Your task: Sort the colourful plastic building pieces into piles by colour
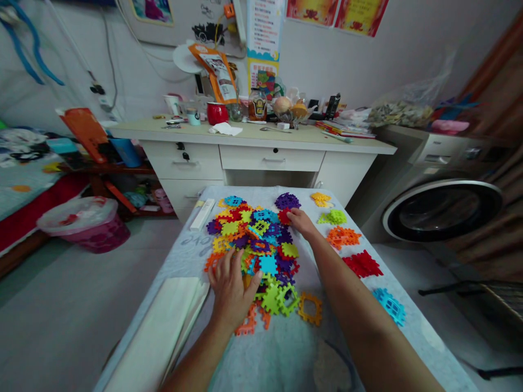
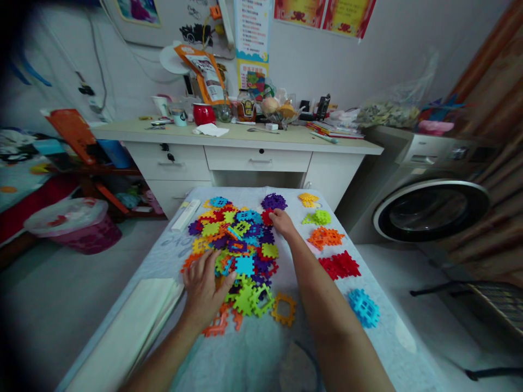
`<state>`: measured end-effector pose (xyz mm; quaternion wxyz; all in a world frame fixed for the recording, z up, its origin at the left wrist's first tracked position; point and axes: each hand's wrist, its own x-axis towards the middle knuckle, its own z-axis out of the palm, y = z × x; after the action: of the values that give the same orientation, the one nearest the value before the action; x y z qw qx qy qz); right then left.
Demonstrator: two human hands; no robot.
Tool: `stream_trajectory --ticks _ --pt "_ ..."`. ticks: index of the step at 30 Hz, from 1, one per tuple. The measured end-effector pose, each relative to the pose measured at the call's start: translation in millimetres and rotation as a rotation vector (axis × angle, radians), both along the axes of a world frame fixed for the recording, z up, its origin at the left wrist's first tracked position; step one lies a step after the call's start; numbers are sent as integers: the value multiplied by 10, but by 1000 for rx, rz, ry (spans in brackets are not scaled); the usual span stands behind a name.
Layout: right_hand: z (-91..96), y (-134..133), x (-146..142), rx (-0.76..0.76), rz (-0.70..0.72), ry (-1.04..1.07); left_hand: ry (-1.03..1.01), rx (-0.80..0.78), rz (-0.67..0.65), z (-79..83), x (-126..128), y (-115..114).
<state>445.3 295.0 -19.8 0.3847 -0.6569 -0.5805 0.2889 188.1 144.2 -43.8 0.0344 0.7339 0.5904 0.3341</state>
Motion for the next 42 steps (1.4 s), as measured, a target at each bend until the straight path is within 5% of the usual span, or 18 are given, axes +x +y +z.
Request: stream_trajectory --ticks 11,16,20,26,35,42 --pt "264 -555 22 40 104 93 -3 -25 -1 29 12 -12" --pt "405 -942 466 -8 98 10 -3 -47 -3 37 16 -26" --pt "502 -1319 916 -31 -37 21 6 -33 -5 30 22 -33" --pt "487 -1741 1301 -72 -127 -67 1 -29 -5 33 28 -32" --pt "448 -1935 1167 -88 -101 -574 -6 -45 -3 54 32 -44" --pt "430 -2051 976 -49 -330 -789 24 -50 -6 52 24 -48"
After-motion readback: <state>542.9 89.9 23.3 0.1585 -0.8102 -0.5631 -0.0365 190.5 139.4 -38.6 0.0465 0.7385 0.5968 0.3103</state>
